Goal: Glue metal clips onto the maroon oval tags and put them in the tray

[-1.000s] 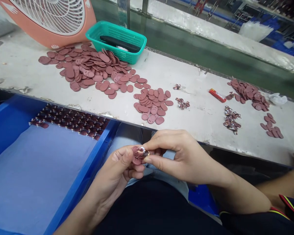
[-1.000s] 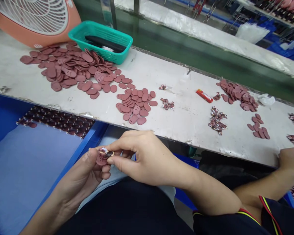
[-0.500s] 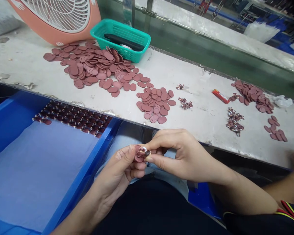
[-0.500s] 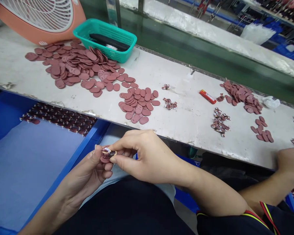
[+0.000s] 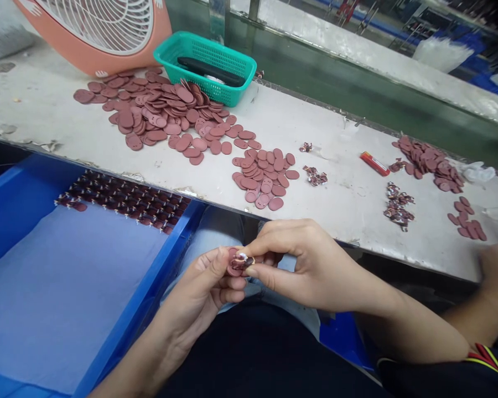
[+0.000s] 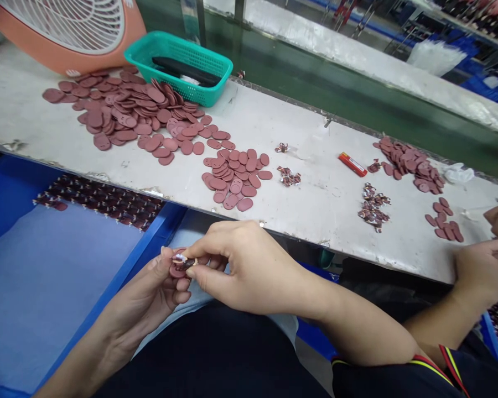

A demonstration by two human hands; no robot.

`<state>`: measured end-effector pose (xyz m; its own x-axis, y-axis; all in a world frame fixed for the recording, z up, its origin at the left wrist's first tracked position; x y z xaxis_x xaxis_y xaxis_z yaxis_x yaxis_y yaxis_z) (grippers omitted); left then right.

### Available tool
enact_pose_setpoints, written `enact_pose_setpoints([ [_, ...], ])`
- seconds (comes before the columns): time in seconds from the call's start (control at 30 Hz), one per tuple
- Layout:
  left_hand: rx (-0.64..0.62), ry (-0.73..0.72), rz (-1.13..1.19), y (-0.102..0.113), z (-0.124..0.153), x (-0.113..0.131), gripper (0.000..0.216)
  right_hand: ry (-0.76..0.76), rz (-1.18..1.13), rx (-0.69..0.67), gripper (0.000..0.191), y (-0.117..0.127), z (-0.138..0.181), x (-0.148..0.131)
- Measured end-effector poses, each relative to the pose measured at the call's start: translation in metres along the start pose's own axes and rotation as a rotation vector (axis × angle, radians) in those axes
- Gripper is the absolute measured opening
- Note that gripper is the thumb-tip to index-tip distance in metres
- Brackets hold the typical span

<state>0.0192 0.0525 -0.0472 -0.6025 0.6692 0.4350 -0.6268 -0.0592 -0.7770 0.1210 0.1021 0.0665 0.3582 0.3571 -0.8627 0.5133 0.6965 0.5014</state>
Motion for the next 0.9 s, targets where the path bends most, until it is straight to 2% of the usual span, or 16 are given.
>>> enact_pose_setpoints([
  [0.27,-0.008,-0.066,-0.063,0.001,0.004,0.006,0.033,0.052,0.026,0.017,0.021,-0.004,-0.001,-0.004],
  [0.57,-0.069,-0.15,-0.153,-0.012,0.017,0.016,0.03,0.227,0.036,0.044,0.018,-0.005,0.013,-0.022],
  [0.73,-0.159,-0.152,-0.149,-0.019,0.02,0.017,0.023,0.231,0.076,0.011,0.023,-0.006,0.018,-0.027],
  [0.9,-0.145,-0.135,-0.138,-0.017,0.012,0.018,0.027,0.218,0.055,0.029,0.021,-0.004,0.013,-0.021],
])
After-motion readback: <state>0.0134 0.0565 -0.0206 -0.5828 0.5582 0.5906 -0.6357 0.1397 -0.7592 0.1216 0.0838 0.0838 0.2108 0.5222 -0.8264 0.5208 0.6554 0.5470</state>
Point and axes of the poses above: each hand's wrist, its own z-axis away from the middle knuckle, its own y-axis out of the back of the hand, x = y × z, the point moved 8 cm from there along -z, towards the middle knuckle, and after that the axes turned 13 degrees about -x, right-handed, at the moved point
